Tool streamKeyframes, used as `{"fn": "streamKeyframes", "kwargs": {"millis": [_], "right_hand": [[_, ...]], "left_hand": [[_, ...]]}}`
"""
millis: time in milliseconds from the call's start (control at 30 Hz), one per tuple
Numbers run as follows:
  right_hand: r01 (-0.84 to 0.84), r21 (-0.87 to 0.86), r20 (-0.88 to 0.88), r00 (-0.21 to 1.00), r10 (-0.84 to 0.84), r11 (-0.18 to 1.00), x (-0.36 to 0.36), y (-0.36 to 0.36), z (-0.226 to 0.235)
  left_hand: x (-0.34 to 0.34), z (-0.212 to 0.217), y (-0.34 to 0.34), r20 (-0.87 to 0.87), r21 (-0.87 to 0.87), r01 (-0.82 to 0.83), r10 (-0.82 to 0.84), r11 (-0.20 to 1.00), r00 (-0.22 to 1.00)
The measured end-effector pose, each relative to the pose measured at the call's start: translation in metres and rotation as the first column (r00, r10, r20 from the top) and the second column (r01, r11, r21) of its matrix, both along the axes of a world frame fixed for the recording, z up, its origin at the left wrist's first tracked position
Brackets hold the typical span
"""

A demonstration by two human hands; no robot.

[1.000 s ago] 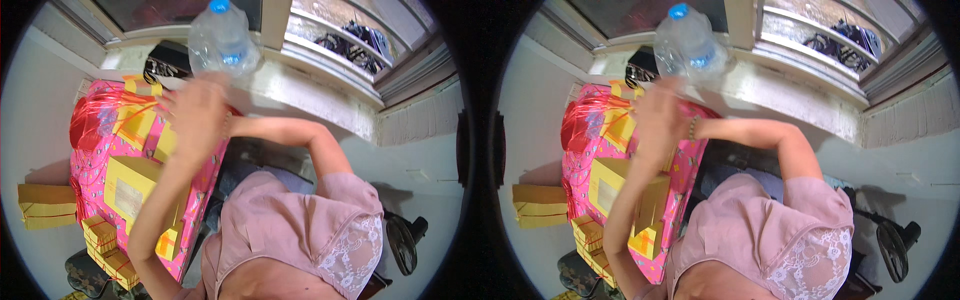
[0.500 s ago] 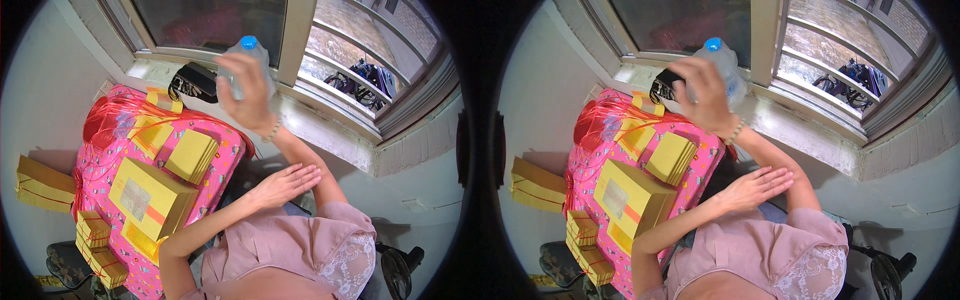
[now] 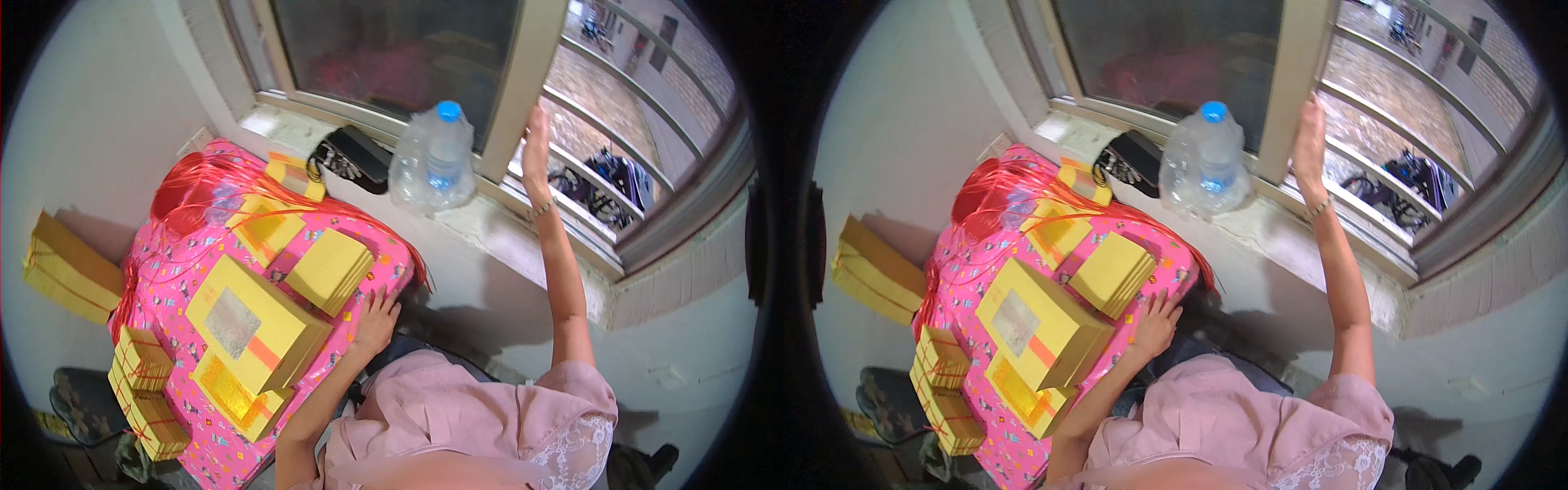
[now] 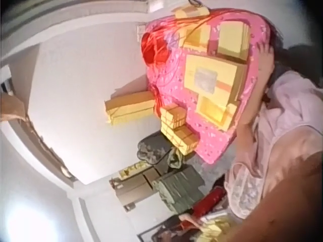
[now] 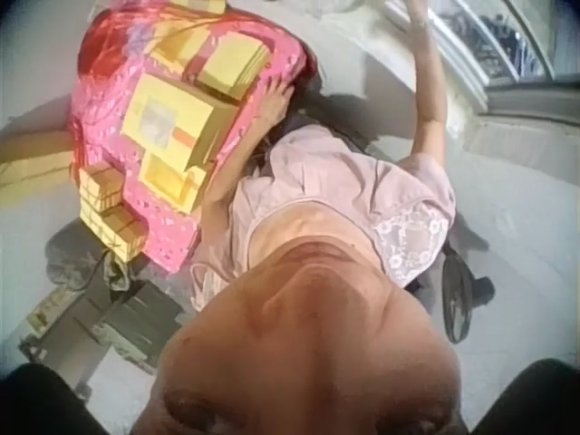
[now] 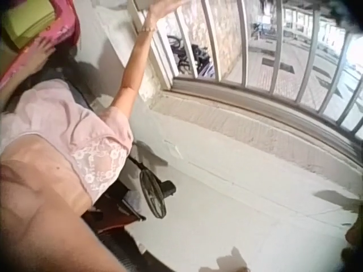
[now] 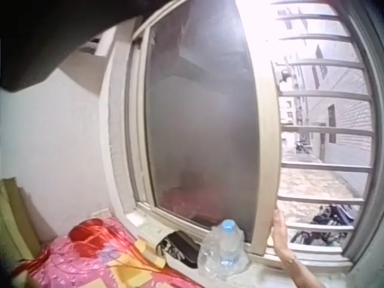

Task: Folding and stacking yellow joss paper.

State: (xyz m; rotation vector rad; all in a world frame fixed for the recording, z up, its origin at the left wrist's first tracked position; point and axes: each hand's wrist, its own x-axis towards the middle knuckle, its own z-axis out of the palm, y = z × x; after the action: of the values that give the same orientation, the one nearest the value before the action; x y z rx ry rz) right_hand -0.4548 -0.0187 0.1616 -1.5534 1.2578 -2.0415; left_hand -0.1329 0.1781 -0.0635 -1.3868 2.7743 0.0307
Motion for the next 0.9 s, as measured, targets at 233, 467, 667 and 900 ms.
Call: {"fn": "streamKeyframes", "kwargs": {"millis": [233, 467, 667, 900], "right_hand": [[-0.329, 0.067, 0.339, 0.896, 0.289, 0.942, -0.046, -0.046, -0.007], [-0.547, 0.028, 0.426, 0.763, 0.485, 0.837, -0.060, -0.066, 0.002], [-0.692, 0.002, 0.560, 0.600, 0.572, 0.722, -0.046, -0.056, 0.014], [-0.858, -0.063, 0.445, 0.433, 0.784, 0.510, -0.076, -0.062, 0.004]], "left_hand": [[0.016, -0.004, 0.008, 0.047, -0.044, 0.065, -0.063, 0.997, 0.997], [0.018, -0.009, 0.010, -0.008, -0.042, 0.088, -0.088, 0.995, 0.996], [0.021, -0.007, 0.011, -0.034, 0.003, 0.063, -0.062, 0.998, 0.997], [0.020, -0.013, 0.005, -0.064, -0.042, 0.062, -0.065, 0.997, 0.996]]}}
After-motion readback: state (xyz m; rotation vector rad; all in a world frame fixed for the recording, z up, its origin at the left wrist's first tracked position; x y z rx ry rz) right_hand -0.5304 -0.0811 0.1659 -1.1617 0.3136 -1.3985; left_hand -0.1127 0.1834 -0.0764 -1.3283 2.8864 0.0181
